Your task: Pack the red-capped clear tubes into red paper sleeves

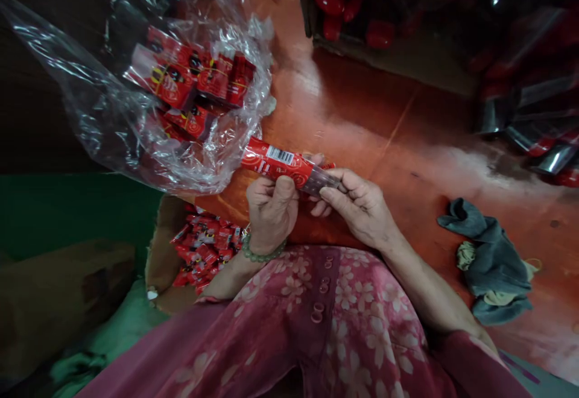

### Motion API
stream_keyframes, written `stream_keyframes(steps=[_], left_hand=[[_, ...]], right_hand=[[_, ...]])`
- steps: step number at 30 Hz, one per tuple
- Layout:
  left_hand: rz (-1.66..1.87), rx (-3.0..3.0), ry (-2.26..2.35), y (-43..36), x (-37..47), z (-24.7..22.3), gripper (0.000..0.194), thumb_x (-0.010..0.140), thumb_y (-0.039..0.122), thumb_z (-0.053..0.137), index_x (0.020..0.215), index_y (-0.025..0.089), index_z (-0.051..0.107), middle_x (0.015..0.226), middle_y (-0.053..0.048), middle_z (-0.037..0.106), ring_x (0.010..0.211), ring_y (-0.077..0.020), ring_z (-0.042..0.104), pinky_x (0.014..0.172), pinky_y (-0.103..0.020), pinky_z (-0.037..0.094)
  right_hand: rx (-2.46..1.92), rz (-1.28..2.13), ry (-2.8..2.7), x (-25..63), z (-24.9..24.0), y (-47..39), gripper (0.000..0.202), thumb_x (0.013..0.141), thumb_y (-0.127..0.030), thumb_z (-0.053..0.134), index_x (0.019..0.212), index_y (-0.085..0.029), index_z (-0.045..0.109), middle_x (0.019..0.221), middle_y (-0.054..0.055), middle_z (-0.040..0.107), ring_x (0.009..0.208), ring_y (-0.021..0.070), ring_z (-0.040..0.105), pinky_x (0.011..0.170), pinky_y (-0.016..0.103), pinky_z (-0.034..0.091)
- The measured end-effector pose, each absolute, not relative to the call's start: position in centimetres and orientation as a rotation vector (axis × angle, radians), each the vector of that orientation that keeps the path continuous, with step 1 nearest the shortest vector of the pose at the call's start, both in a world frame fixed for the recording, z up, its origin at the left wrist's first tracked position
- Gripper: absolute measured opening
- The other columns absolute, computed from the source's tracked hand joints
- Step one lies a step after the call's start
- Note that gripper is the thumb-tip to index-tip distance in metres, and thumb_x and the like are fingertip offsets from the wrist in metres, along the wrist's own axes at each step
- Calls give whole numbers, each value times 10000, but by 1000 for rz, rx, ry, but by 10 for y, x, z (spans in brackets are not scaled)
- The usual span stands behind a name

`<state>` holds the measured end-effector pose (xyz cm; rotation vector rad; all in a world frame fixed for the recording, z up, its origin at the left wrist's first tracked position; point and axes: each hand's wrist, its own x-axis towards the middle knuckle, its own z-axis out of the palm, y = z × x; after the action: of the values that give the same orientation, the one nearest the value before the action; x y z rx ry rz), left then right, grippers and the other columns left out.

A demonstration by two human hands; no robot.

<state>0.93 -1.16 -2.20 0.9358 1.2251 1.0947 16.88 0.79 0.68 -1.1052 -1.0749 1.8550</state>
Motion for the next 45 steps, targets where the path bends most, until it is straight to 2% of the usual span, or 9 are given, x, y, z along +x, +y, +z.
stream_keyframes(steps=[3, 7, 15, 20, 25, 29, 34, 41, 45], left_hand=[[1223, 757, 1147, -8, 10, -12, 469, 880, 664, 681, 882, 195, 692, 742, -19, 747, 592, -141, 694, 557, -277, 573], [1263, 602, 1077, 2, 14, 15, 541, 785, 674, 773, 1012, 189, 699, 875, -47, 779, 582, -128, 679, 508, -244, 545], [1186, 511, 1007, -14, 25, 20, 542, 791, 685, 756, 969, 180, 668, 663, 24, 660, 398, -41, 394, 401, -209, 360], [1135, 585, 881, -24, 20, 16, 417, 845, 559, 771, 988, 175, 694, 705, 29, 636, 437, -16, 340, 424, -181, 326], [1217, 544, 829, -28, 17, 20, 551, 811, 645, 765, 1118, 196, 682, 876, -29, 730, 474, -52, 465, 408, -195, 381], [1143, 523, 919, -36, 23, 22, 601, 816, 729, 699, 1059, 179, 690, 943, -63, 758, 478, -51, 473, 400, -194, 375], [1104, 552, 903, -49, 28, 15, 591, 840, 719, 679, 1004, 152, 712, 851, -47, 737, 460, -26, 396, 430, -183, 372], [1094, 605, 937, -56, 21, 9, 598, 870, 709, 647, 1072, 156, 752, 950, -77, 764, 479, -27, 395, 430, -177, 344], [1153, 702, 1043, -71, -10, 16, 429, 926, 573, 668, 1062, 180, 773, 1013, -83, 788, 659, -109, 629, 656, -247, 540]], right_hand=[[-1028, 1943, -967, 165, 8, 9, 287, 926, -469, 736, 1013, -203, 675, 843, 18, 798, 599, 124, 724, 568, 234, 585], [-990, 1922, -961, 158, 12, 8, 244, 929, -422, 749, 1014, -205, 678, 836, -4, 778, 618, 100, 708, 601, 215, 581], [-1024, 1753, -1022, 148, 26, -7, 289, 909, -441, 768, 1091, -237, 675, 731, -47, 717, 594, 115, 699, 578, 228, 584], [-1029, 1712, -1054, 144, 30, -14, 289, 892, -493, 770, 912, -231, 651, 654, -59, 687, 548, 111, 678, 555, 227, 584], [-941, 1729, -1016, 146, 20, -24, 331, 916, -438, 761, 1133, -257, 591, 735, -67, 733, 546, 106, 700, 534, 210, 577], [-905, 1718, -1069, 149, 13, -35, 227, 936, -390, 744, 1079, -246, 641, 697, -58, 725, 547, 109, 709, 539, 205, 586], [-967, 1588, -1039, 153, 6, -42, 314, 852, -450, 821, 1101, -304, 696, 875, -28, 782, 542, 117, 700, 525, 239, 607], [-962, 1704, -1107, 148, -1, -44, 287, 878, -504, 778, 1057, -292, 706, 710, -46, 720, 539, 140, 693, 537, 254, 610], [-838, 1754, -1488, 156, 7, -41, 215, 927, -385, 751, 1091, -253, 707, 811, -22, 767, 666, 140, 748, 647, 245, 619]])
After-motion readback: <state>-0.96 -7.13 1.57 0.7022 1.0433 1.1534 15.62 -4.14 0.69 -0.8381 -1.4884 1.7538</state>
